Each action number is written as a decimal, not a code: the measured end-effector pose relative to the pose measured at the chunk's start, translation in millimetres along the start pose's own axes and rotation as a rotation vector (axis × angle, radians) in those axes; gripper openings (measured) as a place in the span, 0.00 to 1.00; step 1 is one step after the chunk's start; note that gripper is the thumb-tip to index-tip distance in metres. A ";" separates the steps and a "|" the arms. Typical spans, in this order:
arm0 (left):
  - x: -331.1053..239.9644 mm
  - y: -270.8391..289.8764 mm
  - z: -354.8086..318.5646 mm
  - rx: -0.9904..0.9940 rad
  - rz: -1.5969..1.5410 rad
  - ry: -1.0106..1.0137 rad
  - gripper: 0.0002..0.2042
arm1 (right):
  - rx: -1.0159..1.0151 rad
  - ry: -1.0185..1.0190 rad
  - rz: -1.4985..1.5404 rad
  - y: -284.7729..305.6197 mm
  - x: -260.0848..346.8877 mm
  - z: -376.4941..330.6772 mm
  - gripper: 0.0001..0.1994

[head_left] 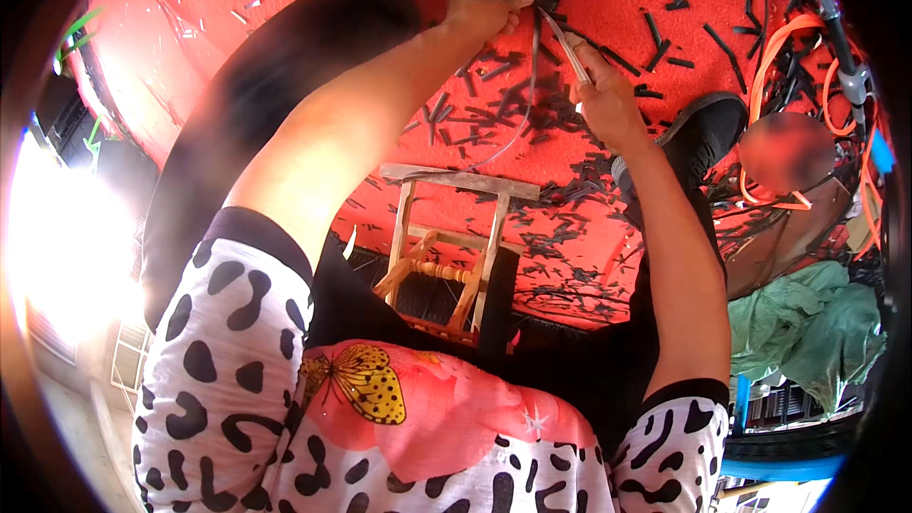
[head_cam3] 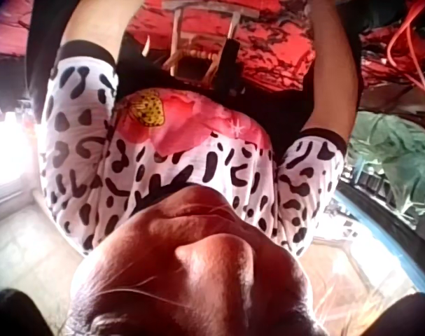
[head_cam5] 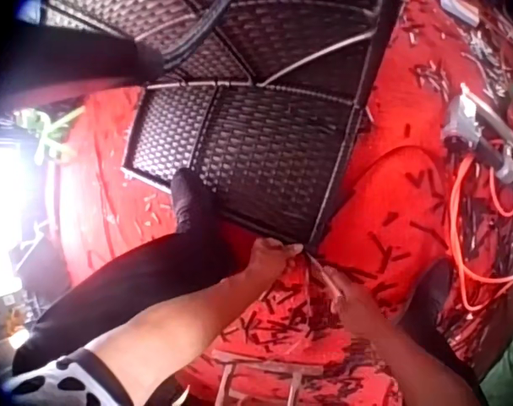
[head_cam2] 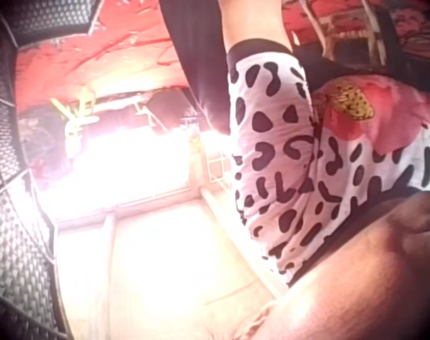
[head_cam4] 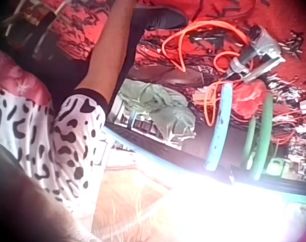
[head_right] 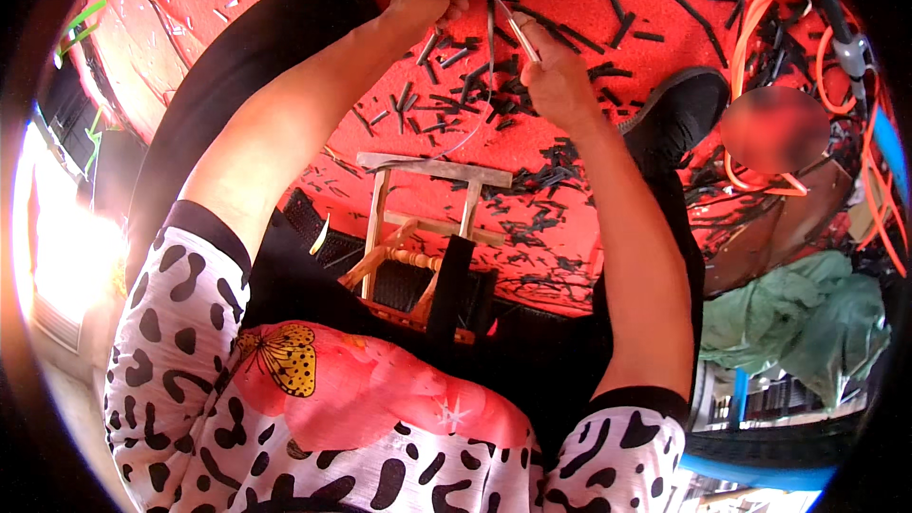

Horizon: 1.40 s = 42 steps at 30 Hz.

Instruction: The person trims and weaves plastic rattan strips on a chair frame using a knife and pliers, pushes an end cap onto the frame leg, and fastens the strips to the frame using a pneumatic stapler.

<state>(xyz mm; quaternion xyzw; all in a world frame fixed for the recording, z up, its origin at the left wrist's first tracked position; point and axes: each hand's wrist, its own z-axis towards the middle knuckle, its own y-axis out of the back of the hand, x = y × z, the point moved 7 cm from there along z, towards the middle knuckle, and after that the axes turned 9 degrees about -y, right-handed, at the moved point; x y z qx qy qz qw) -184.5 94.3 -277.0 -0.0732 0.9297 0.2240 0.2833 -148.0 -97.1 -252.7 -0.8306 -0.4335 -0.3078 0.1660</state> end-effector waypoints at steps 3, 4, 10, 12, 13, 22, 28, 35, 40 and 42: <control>-1.8 1.5 -0.9 -0.004 0.074 -0.002 0.14 | 0.162 0.032 0.132 1.9 2.9 5.0 0.28; -1.6 2.8 -0.2 -0.006 0.074 -0.001 0.14 | 0.164 0.032 0.132 3.9 7.4 5.6 0.28; 1.0 -0.6 4.5 0.086 0.117 0.026 0.14 | 0.185 -0.119 0.048 1.9 4.7 8.4 0.27; -1.4 -4.7 3.6 0.110 0.097 0.019 0.14 | 0.092 0.068 -0.091 9.0 9.1 12.5 0.27; -0.1 -3.5 4.4 0.108 0.098 0.019 0.14 | 0.093 0.069 -0.090 9.2 9.2 13.8 0.27; 25.3 -54.1 -43.4 0.039 -0.407 0.181 0.14 | -0.033 0.284 -0.291 -1.9 4.2 12.2 0.27; 20.1 -89.7 -55.3 0.059 -0.885 0.408 0.11 | -0.142 0.262 -0.296 -15.9 -12.1 12.5 0.29; 84.4 -85.0 -7.2 -0.026 -0.515 -0.103 0.09 | -0.181 0.241 -0.262 15.5 37.0 37.1 0.16; 23.7 -93.3 -48.9 -0.085 -0.770 0.334 0.10 | -0.069 -0.441 0.525 17.9 -3.7 62.6 0.11; 20.6 -88.5 -49.1 -0.034 -0.711 0.304 0.12 | -0.042 -0.422 0.593 15.2 -1.3 71.3 0.10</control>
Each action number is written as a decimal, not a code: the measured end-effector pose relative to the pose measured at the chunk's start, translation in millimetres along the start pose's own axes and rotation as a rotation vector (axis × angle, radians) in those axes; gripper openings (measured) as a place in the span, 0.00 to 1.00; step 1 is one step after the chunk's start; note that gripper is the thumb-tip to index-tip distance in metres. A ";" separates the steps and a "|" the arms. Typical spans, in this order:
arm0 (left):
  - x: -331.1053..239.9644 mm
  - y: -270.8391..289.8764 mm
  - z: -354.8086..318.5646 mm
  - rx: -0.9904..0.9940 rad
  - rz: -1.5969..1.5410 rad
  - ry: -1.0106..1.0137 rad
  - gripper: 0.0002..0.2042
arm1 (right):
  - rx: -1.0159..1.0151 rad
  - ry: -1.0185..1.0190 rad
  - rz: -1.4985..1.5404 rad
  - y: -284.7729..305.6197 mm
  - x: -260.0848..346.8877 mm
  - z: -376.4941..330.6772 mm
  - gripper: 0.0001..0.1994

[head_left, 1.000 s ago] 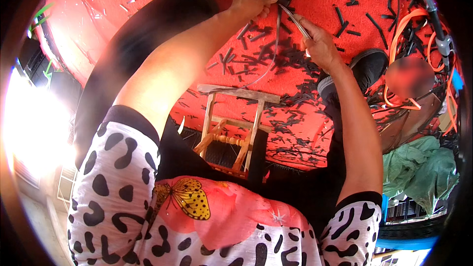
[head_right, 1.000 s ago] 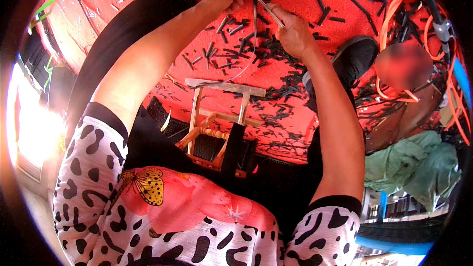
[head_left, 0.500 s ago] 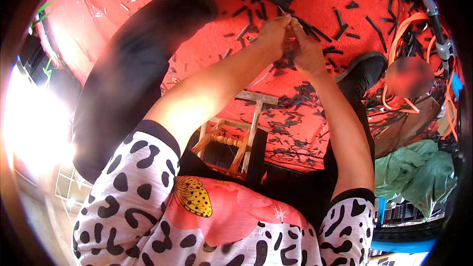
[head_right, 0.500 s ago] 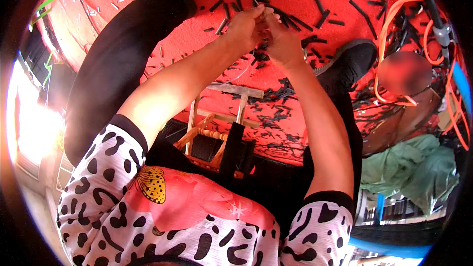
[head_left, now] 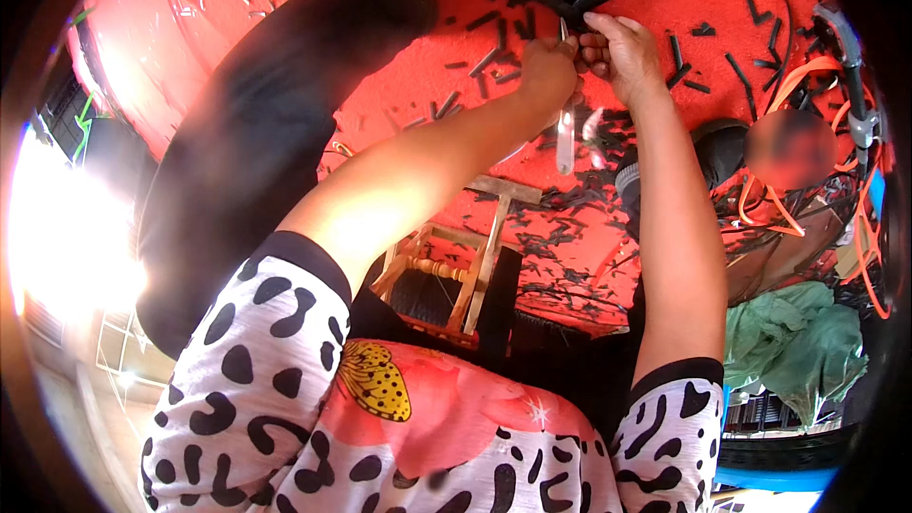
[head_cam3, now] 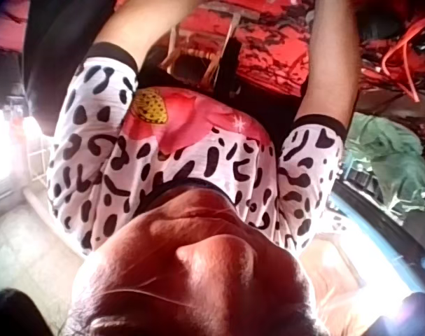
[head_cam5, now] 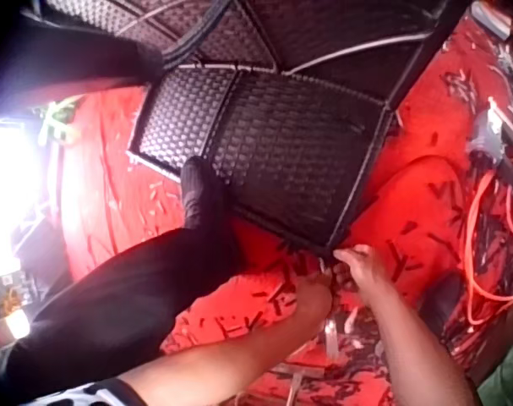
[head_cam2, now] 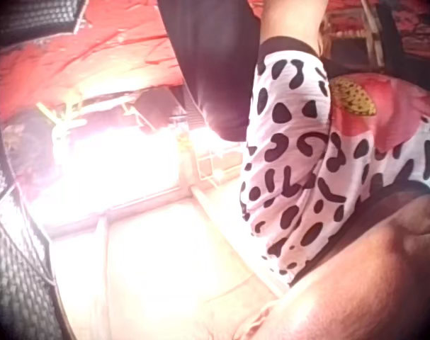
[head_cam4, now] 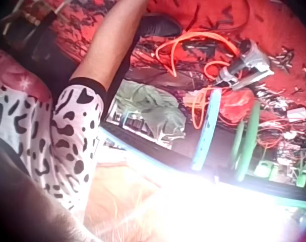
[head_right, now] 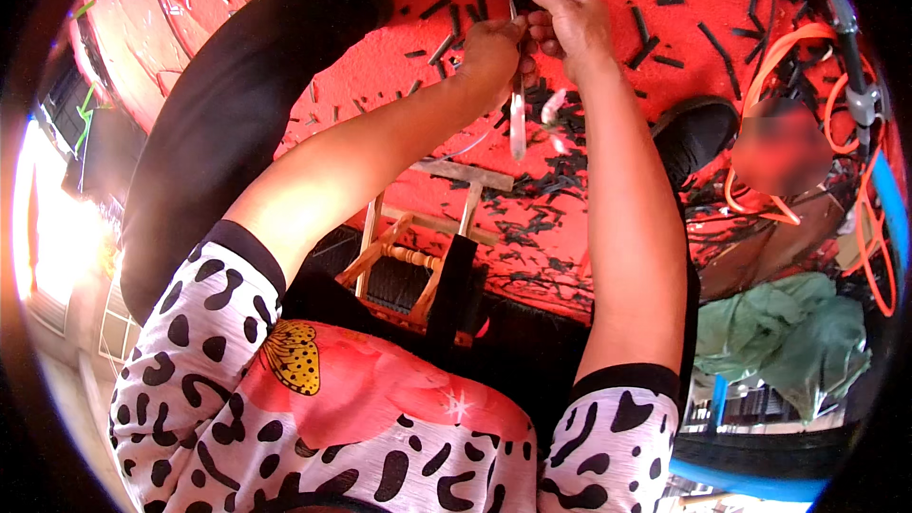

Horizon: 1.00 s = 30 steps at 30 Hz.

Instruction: The person trims and weaves plastic rattan strips on a chair frame using a knife and pliers, pushes an end cap onto the frame leg, and fastens the strips to the frame using a pneumatic stapler.

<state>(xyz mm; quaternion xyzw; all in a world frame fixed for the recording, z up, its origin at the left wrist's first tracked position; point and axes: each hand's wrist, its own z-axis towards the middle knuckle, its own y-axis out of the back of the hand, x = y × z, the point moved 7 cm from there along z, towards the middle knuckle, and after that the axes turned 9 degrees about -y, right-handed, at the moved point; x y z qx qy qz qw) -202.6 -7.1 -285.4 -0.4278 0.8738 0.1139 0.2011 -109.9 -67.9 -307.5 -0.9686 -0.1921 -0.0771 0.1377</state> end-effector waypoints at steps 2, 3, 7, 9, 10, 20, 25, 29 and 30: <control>5.0 5.9 5.0 0.015 0.023 -0.005 0.11 | 0.009 -0.052 0.019 -6.2 -0.8 5.1 0.11; 7.2 7.9 7.4 0.015 0.046 -0.021 0.11 | 0.005 -0.064 0.014 -7.4 -4.4 8.9 0.11; -4.1 10.1 5.0 -0.008 0.228 -0.122 0.11 | -0.039 0.006 -0.041 -6.5 -5.0 14.5 0.11; -5.7 11.0 9.5 0.034 0.267 -0.167 0.11 | -0.066 0.032 -0.052 -3.1 -13.3 22.9 0.12; -4.4 9.8 13.0 0.075 0.309 -0.212 0.11 | -0.210 0.231 -0.341 2.8 -9.1 26.3 0.13; -1.6 19.9 32.2 0.113 0.394 -0.322 0.13 | -0.596 0.750 -0.745 -13.9 4.2 -2.8 0.17; -10.0 15.7 20.9 0.170 0.210 -0.158 0.14 | -0.692 0.757 -0.492 -13.2 -3.4 -6.0 0.14; -8.2 17.0 23.6 0.199 0.078 -0.043 0.13 | -0.737 0.696 -0.283 -7.1 -14.5 4.9 0.13; -7.8 12.6 23.9 0.208 0.077 -0.035 0.13 | -0.749 0.692 -0.286 2.5 -16.8 5.3 0.13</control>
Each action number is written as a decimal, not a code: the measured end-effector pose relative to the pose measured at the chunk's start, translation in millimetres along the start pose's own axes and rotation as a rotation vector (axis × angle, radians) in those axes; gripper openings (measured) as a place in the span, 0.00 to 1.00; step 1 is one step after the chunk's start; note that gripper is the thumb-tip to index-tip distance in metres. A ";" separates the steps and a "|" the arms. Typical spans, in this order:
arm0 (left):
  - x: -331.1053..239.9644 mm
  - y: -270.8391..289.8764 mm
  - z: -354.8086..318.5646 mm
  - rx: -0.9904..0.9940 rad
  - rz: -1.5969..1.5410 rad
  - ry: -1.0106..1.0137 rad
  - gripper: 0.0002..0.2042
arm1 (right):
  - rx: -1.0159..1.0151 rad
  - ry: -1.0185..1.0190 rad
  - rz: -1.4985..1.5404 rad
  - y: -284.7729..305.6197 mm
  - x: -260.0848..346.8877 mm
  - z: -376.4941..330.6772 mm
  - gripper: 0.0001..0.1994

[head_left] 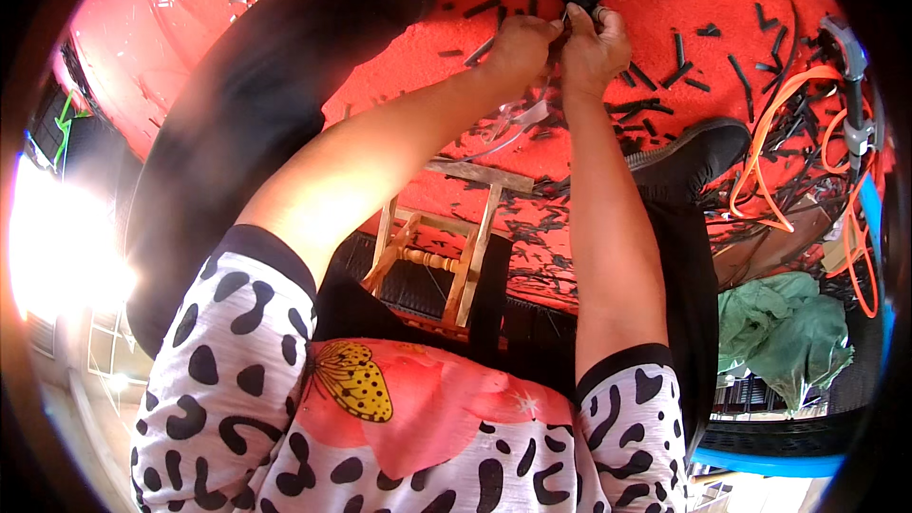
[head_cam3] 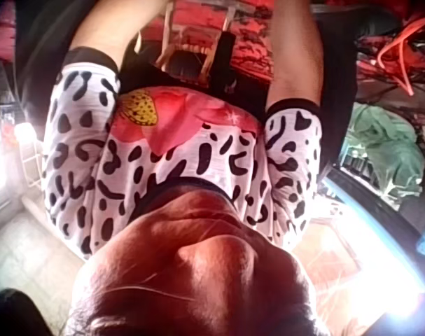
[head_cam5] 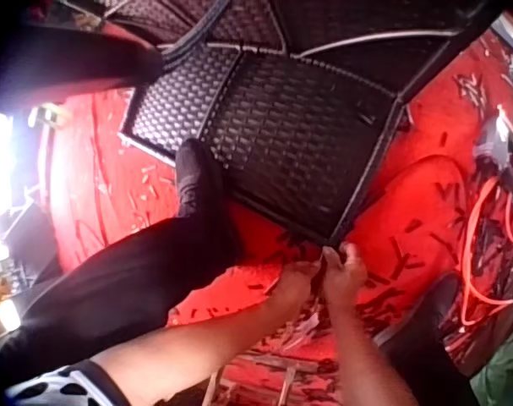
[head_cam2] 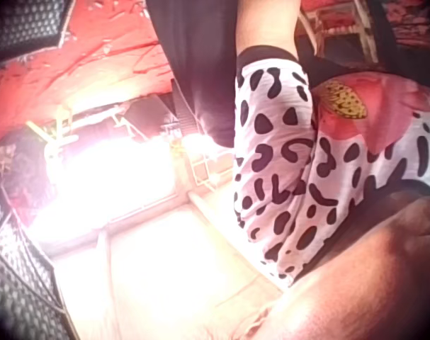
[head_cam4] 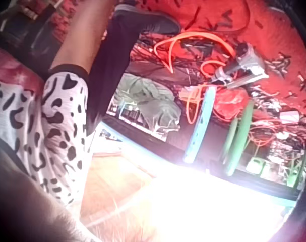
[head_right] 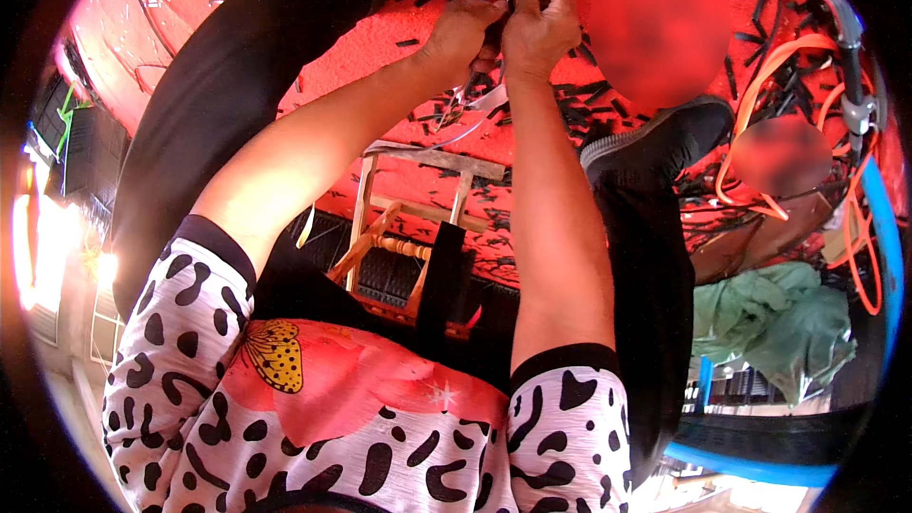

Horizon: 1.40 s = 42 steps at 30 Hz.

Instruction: The person trims and weaves plastic rattan strips on a chair frame using a knife and pliers, pushes an end cap onto the frame leg, and fastens the strips to the frame using a pneumatic stapler.

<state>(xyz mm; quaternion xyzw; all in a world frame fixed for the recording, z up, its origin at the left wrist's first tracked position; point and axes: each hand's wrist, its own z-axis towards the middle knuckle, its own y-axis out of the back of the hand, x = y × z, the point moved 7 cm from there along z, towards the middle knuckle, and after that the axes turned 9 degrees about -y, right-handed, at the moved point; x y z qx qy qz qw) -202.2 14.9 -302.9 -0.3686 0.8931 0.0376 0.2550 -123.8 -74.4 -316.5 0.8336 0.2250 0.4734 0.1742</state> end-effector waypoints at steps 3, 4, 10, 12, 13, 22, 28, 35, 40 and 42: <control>-1.1 6.7 0.2 -0.004 -0.014 0.107 0.12 | 0.201 -0.013 0.053 -7.3 -2.2 7.2 0.13; 0.6 7.7 -0.5 0.010 -0.010 0.135 0.12 | 0.248 -0.008 0.066 -7.1 0.0 5.6 0.14; -2.3 5.4 0.5 0.006 -0.021 0.166 0.14 | 0.188 0.016 -0.018 -5.2 15.0 -0.5 0.14; -2.3 2.8 0.2 -0.013 -0.033 0.196 0.14 | 0.136 0.072 -0.072 -5.8 14.6 -0.3 0.14; -4.4 3.8 0.0 -0.062 -0.022 0.211 0.16 | 0.101 0.084 -0.082 -6.7 15.4 -1.3 0.15; -3.3 6.9 7.7 -0.205 0.055 0.224 0.21 | 0.419 -0.256 0.234 -8.9 2.7 10.4 0.12; -0.8 14.8 18.3 -0.165 0.162 0.138 0.18 | 0.461 -0.587 0.516 -17.3 2.3 6.9 0.06; 1.1 5.0 10.7 -0.205 0.073 0.196 0.20 | 0.321 -0.647 0.628 -19.9 -1.6 10.1 0.06; -4.4 -1.3 15.8 -0.102 0.119 0.095 0.20 | 0.287 -0.544 0.673 -21.9 -12.1 11.0 0.07; -5.8 -0.9 7.1 -0.163 -0.003 0.239 0.21 | 0.287 -0.497 0.667 -22.6 -9.2 9.1 0.06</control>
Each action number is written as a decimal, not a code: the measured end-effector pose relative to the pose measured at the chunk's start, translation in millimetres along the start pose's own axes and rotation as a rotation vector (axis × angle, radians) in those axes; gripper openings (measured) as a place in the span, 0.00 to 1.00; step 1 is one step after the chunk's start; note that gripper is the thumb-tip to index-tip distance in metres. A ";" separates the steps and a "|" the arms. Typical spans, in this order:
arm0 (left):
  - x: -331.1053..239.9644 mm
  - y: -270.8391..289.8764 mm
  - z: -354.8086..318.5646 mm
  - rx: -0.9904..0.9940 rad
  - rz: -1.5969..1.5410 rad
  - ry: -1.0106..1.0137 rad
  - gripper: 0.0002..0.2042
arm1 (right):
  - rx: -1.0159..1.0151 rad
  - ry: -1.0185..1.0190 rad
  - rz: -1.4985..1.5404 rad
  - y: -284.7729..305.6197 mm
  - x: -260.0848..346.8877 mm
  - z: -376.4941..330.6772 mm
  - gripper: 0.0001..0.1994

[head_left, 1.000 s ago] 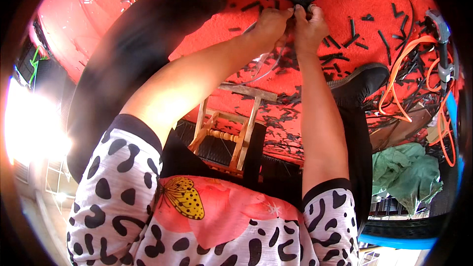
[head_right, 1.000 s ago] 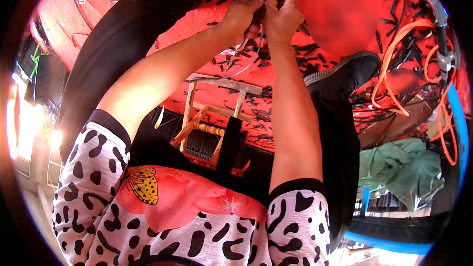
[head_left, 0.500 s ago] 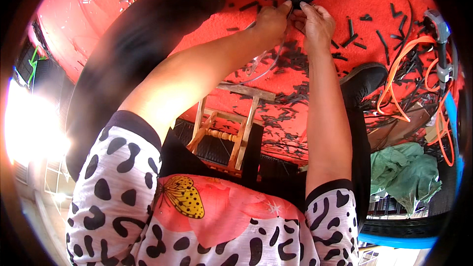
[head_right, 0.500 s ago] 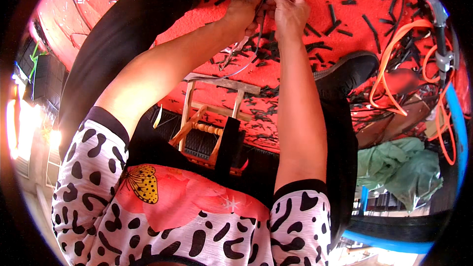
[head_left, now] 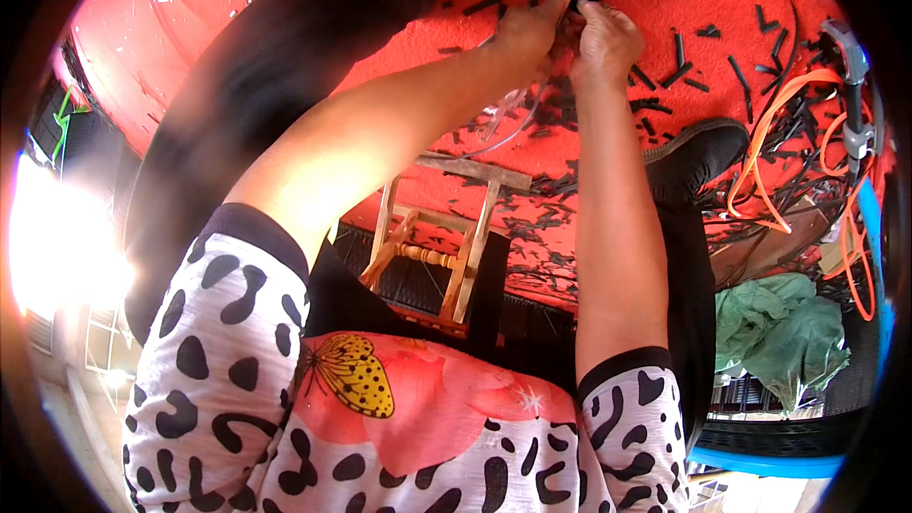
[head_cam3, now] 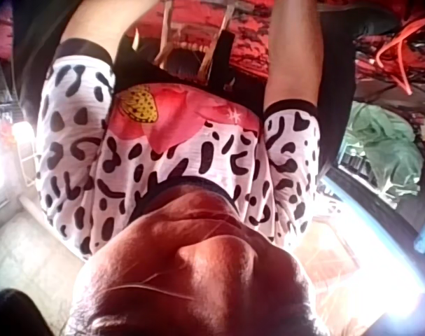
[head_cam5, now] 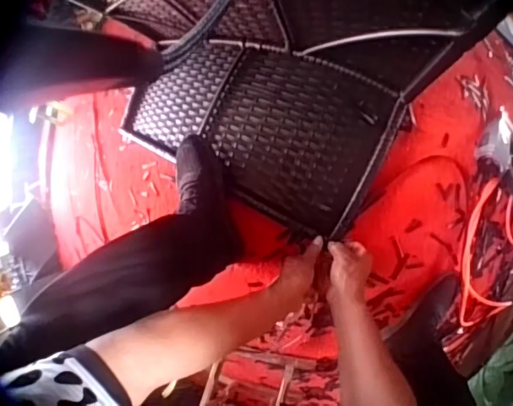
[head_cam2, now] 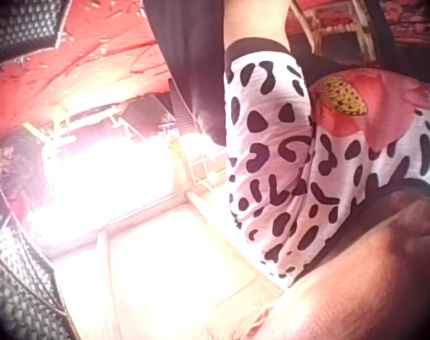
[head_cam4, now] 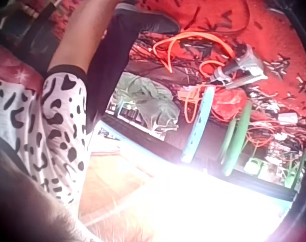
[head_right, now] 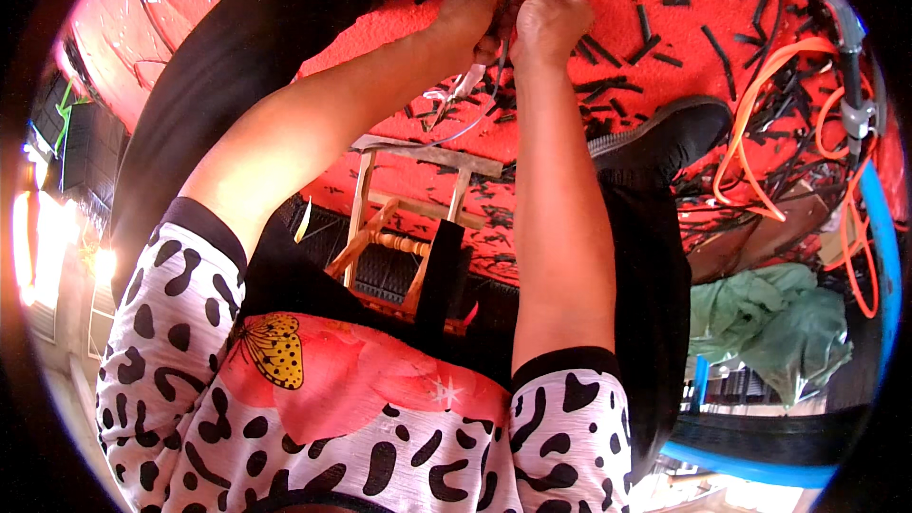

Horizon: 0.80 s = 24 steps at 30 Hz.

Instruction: The person trims and weaves plastic rattan strips on a chair frame using a knife and pliers, pushes an end cap onto the frame leg, and fastens the strips to the frame using a pneumatic stapler.

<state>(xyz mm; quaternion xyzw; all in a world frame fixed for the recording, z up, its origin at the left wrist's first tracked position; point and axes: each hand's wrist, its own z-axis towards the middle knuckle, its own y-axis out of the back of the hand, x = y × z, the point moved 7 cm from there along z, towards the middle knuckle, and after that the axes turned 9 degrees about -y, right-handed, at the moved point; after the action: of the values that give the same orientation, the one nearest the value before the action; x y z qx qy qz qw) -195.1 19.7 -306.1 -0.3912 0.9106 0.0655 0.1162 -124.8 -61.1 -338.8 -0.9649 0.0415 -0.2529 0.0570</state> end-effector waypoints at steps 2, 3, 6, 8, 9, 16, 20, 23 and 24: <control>2.0 8.8 6.5 -0.011 0.094 0.047 0.22 | -0.046 -0.033 0.050 -6.3 3.1 -11.5 0.04; 4.1 10.3 8.5 -0.013 0.094 0.047 0.22 | -0.045 -0.034 0.050 -6.6 0.3 -11.5 0.04; 2.1 12.1 9.7 -0.075 0.189 -0.020 0.21 | -0.021 0.073 0.001 -2.2 1.1 -13.6 0.04; -6.1 13.9 14.5 -0.082 0.172 -0.162 0.22 | 0.047 0.167 -0.122 -5.0 7.2 -16.3 0.06; -5.7 15.8 16.5 -0.084 0.173 -0.164 0.22 | 0.050 0.168 -0.121 -1.3 4.7 -11.9 0.06; -16.7 11.8 11.0 -0.053 0.289 -0.169 0.23 | -0.237 0.635 -0.722 -4.4 11.0 -26.3 0.09; -18.4 14.8 21.3 -0.058 0.370 -0.237 0.26 | -0.429 0.658 -0.686 -13.4 15.7 -38.8 0.09; -20.2 18.9 25.4 -0.017 0.490 -0.236 0.27 | -0.342 0.547 -0.509 -7.8 8.4 -29.5 0.10; -18.0 17.3 23.3 -0.014 0.490 -0.236 0.27 | -0.344 0.549 -0.510 -1.5 6.6 -28.6 0.10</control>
<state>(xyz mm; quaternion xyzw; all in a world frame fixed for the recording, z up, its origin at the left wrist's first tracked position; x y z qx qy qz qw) -191.9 49.0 -323.4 -0.1497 0.9577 0.1432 0.1996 -133.0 -62.9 -310.7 -0.8364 -0.1437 -0.4963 -0.1830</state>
